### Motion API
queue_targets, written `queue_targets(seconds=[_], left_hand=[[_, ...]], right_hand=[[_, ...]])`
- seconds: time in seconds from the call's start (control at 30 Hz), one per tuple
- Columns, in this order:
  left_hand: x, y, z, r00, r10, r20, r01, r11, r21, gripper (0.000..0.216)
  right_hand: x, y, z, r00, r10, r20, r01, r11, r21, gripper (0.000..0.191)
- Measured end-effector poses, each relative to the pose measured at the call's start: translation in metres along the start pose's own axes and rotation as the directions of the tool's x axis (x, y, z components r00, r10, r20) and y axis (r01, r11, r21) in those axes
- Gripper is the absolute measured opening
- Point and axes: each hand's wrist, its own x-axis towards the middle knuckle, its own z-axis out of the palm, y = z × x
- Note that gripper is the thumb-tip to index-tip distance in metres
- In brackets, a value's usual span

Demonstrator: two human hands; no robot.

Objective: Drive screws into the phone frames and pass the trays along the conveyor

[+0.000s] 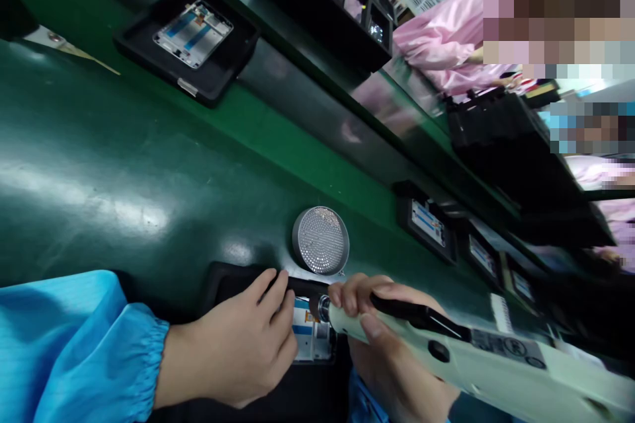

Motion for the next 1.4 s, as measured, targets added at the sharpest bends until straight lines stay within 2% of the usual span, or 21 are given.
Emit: queue_targets(seconds=[0.8,1.07,1.13,1.2,1.3,1.4], left_hand=[[0.001,0.000,-0.002,1.000,-0.020,0.014,0.020,0.999,-0.037,0.039],[0.001,-0.003,-0.001,1.000,0.005,-0.013,-0.005,1.000,-0.028,0.041],[0.001,-0.007,-0.002,1.000,0.019,-0.016,-0.020,0.999,-0.034,0.039],[0.002,-0.011,-0.004,1.000,-0.001,0.010,0.002,0.998,-0.070,0.036],[0.005,-0.008,-0.010,1.000,0.005,0.024,-0.004,0.998,-0.057,0.026],[0.008,0.005,-0.023,0.994,0.096,-0.058,-0.092,0.993,0.068,0.010]], right_hand=[[-0.006,0.003,0.001,0.998,0.053,-0.033,-0.052,0.999,0.009,0.018],[-0.002,0.000,-0.004,1.000,0.018,-0.015,-0.018,0.999,0.043,0.025],[0.006,-0.009,-0.013,0.994,-0.031,-0.108,0.036,0.998,0.044,0.025],[0.018,-0.016,-0.024,0.958,-0.067,-0.280,0.078,0.997,0.026,0.022],[0.039,-0.018,-0.044,0.869,-0.101,-0.484,0.118,0.993,0.005,0.018],[0.056,-0.004,-0.065,0.766,-0.140,-0.628,0.164,0.986,-0.019,0.024]])
